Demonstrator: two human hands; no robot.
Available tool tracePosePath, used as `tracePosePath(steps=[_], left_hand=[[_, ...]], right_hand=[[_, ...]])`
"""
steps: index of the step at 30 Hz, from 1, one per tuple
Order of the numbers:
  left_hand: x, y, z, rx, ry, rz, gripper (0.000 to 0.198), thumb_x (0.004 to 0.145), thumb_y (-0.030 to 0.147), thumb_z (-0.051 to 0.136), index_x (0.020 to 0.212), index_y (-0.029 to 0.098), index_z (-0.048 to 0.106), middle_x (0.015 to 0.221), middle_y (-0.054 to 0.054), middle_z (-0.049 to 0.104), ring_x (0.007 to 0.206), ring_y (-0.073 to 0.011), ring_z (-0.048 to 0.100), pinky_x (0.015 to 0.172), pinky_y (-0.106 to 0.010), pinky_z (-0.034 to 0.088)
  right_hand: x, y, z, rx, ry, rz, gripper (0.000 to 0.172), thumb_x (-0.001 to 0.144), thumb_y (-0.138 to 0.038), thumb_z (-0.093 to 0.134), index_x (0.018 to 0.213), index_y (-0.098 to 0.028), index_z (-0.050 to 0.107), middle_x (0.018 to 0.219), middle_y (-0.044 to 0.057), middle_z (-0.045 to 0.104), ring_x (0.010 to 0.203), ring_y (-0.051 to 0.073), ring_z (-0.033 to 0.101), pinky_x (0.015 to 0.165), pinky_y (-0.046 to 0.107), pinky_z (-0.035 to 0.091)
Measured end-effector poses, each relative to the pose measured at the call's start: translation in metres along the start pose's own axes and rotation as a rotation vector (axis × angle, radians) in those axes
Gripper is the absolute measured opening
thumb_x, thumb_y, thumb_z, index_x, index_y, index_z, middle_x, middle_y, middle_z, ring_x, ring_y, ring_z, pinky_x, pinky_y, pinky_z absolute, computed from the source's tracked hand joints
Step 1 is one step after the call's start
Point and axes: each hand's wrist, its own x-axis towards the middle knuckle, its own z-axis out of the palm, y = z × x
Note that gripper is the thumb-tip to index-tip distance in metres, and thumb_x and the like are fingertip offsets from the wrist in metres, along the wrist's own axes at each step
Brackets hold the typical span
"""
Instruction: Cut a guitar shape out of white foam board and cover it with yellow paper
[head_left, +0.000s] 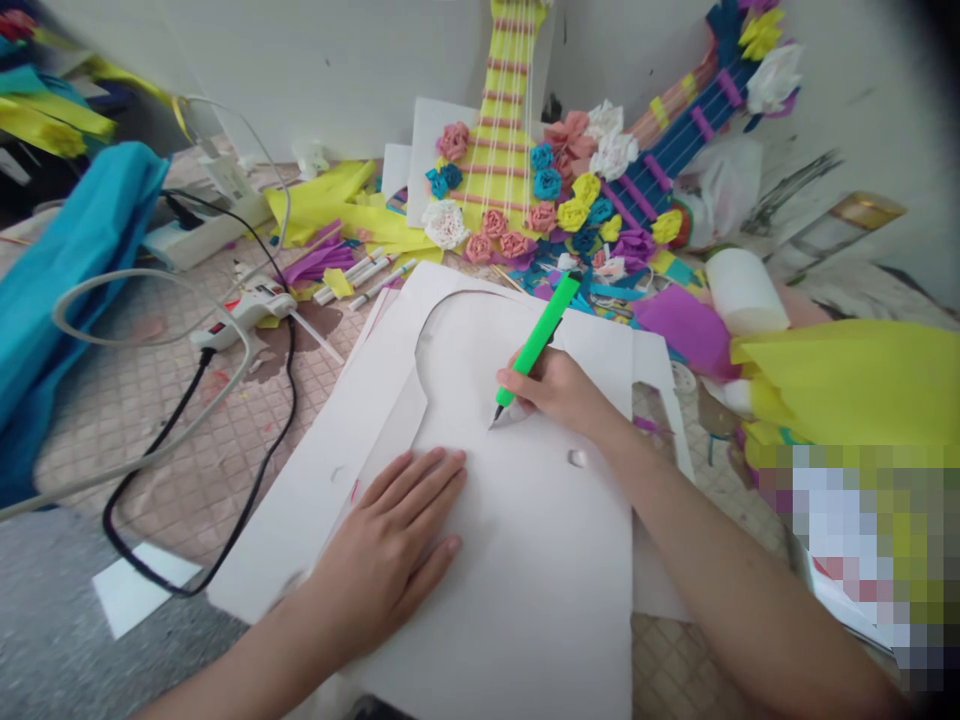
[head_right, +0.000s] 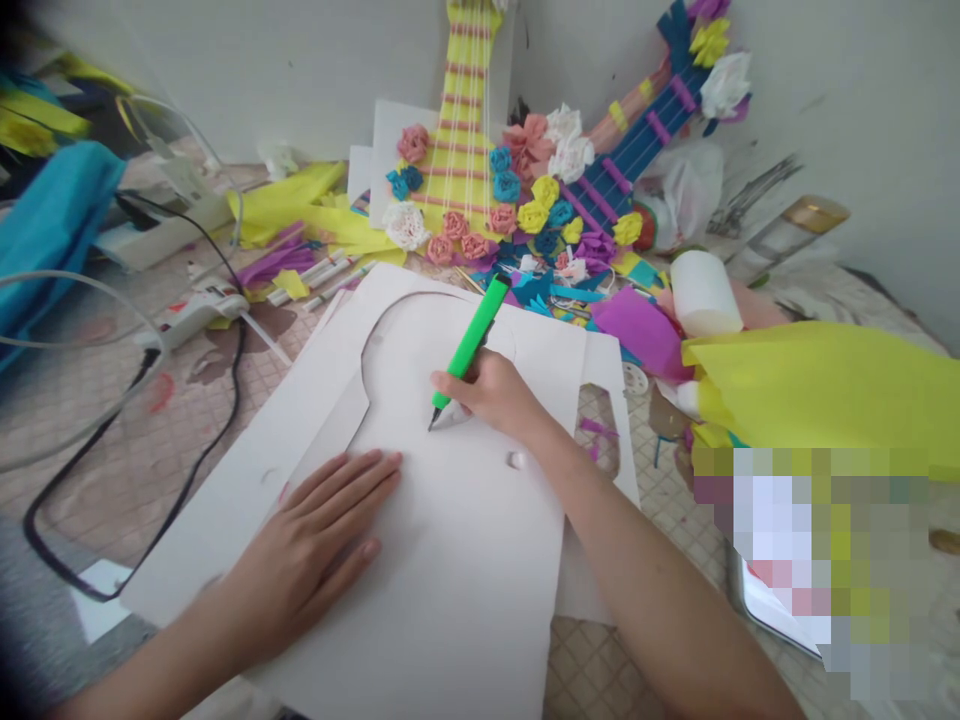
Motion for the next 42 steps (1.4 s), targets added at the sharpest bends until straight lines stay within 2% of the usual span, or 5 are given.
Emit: tracePosePath(steps=[11,24,34,37,42], left_hand=[[-0.001,0.000,0.002,0.008,-0.008,-0.004,0.057,0.092,0.029,0.041,0.145,0.016,0.022,0.145,-0.004,0.035,0.133,-0.0216,0.034,0.110,-0.042,0.031],[0.000,0.000,0.001,-0.021,-0.018,0.005,0.049,0.092,0.029,0.041,0.138,0.013,0.037,0.144,-0.006,0.037,0.132,-0.0225,0.035,0.110,-0.043,0.031],[0.000,-0.001,0.001,-0.012,-0.027,0.001,0.048,0.093,0.029,0.040,0.138,0.012,0.037,0.145,-0.005,0.035,0.132,-0.0222,0.035,0.109,-0.044,0.032],[0.000,-0.001,0.001,-0.005,-0.015,0.003,0.048,0.093,0.029,0.040,0.137,0.013,0.037,0.145,-0.004,0.035,0.132,-0.0219,0.035,0.109,-0.044,0.033],[0.000,-0.001,0.002,-0.006,-0.007,-0.002,0.048,0.093,0.030,0.041,0.137,0.013,0.038,0.144,-0.004,0.037,0.132,-0.0220,0.036,0.109,-0.043,0.032]], right_hand=[[-0.008,-0.006,0.002,-0.002,0.149,0.039,0.038,0.071,-0.047,0.064,0.052,-0.017,0.052,0.041,-0.003,0.052,0.040,0.009,0.048,0.043,0.022,0.036],[-0.041,-0.019,0.008,0.066,0.583,0.143,0.044,0.071,-0.054,0.064,0.048,-0.019,0.053,0.041,-0.001,0.052,0.039,0.010,0.045,0.042,0.024,0.038],[-0.050,-0.016,0.020,0.084,0.532,0.224,0.041,0.065,-0.052,0.071,0.047,-0.019,0.054,0.043,0.001,0.057,0.037,0.011,0.050,0.038,0.023,0.040],[-0.057,-0.015,0.017,0.088,0.499,0.139,0.034,0.067,-0.048,0.071,0.060,-0.020,0.053,0.048,-0.001,0.060,0.042,0.011,0.053,0.038,0.022,0.039],[-0.063,-0.003,0.006,0.092,0.299,0.113,0.034,0.068,-0.047,0.071,0.087,-0.020,0.062,0.063,0.000,0.064,0.051,0.012,0.055,0.043,0.022,0.041]])
